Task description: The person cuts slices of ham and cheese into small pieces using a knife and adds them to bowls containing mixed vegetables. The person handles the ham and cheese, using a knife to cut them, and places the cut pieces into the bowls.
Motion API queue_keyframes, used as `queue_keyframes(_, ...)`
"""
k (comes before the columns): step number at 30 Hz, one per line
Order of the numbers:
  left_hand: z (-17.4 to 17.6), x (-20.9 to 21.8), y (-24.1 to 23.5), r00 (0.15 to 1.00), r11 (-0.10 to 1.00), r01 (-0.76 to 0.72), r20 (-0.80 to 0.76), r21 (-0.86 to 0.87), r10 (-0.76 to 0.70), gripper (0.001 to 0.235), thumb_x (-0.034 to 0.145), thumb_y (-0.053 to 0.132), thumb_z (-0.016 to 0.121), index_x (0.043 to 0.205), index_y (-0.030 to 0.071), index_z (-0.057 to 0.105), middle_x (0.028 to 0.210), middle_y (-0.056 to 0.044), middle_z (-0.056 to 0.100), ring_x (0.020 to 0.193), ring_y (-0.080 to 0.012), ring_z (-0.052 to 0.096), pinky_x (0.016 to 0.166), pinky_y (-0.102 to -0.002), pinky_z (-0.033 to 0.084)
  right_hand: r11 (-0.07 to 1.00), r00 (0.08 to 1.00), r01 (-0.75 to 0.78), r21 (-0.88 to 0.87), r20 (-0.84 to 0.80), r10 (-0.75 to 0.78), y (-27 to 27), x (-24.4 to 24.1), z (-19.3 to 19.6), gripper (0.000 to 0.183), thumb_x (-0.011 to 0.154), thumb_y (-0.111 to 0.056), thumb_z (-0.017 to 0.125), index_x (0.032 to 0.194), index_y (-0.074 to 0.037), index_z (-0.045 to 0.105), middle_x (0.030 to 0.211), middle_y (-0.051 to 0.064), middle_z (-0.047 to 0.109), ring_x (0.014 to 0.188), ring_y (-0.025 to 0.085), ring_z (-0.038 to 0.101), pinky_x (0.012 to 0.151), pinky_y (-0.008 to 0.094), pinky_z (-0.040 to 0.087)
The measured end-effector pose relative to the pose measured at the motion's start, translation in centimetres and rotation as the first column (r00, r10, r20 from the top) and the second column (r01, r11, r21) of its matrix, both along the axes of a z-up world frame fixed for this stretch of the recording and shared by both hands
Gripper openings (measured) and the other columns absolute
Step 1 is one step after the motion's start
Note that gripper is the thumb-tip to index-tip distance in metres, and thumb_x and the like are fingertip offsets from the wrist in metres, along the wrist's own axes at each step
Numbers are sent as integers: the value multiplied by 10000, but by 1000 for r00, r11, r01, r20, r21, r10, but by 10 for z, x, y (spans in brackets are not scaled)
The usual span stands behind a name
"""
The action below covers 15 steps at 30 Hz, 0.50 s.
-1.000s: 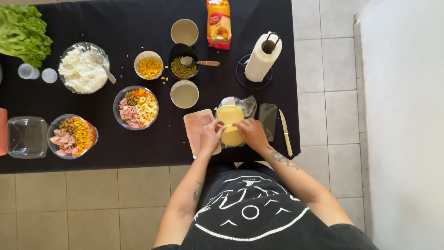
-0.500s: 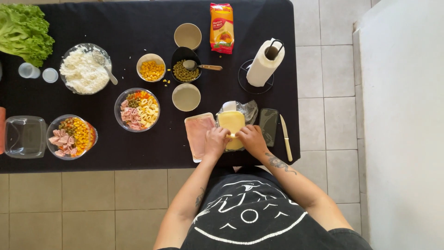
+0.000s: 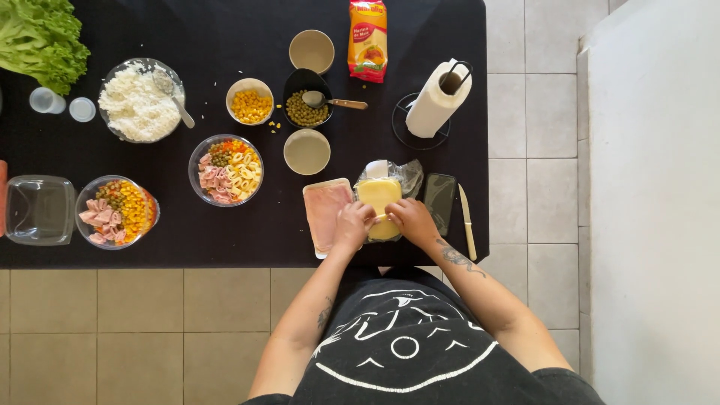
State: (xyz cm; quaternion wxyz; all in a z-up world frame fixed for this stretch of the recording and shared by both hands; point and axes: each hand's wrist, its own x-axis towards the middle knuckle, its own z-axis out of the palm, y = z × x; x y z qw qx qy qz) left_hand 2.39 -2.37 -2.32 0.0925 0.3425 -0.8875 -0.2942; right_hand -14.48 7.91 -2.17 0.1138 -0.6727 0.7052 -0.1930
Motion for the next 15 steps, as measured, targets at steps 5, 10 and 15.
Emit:
queue_keyframes(5, -8, -6, -1, 999, 995, -20, -47, -95, 15, 211, 687, 348, 730, 806, 270, 574, 729, 58, 524, 743, -215, 595, 651, -345, 498, 996, 978, -74, -45, -198, 63, -3, -3, -5, 159, 841, -392, 550, 898, -244, 534, 859, -54, 499, 891, 164, 517, 726, 292, 424)
queue_keyframes(10, -29, -5, 4, 993, 952, 37, -97, -302, -70, 328, 612, 400, 767, 836, 296, 551, 788, 85, 499, 814, -166, 562, 690, -301, 469, 995, 934, -94, -44, -350, 73, -3, 1, -7, 149, 908, -384, 486, 899, -239, 518, 857, -78, 479, 916, 139, 499, 759, 275, 401)
queue_keyframes(15, -27, -5, -1, 990, 911, 2, -125, -413, -59, 183, 709, 386, 700, 729, 285, 548, 713, 74, 507, 751, -146, 539, 656, -279, 432, 975, 956, -92, -202, -291, 30, -11, 4, 20, 83, 919, -200, 450, 881, -219, 522, 783, -40, 478, 811, 158, 521, 693, 290, 406)
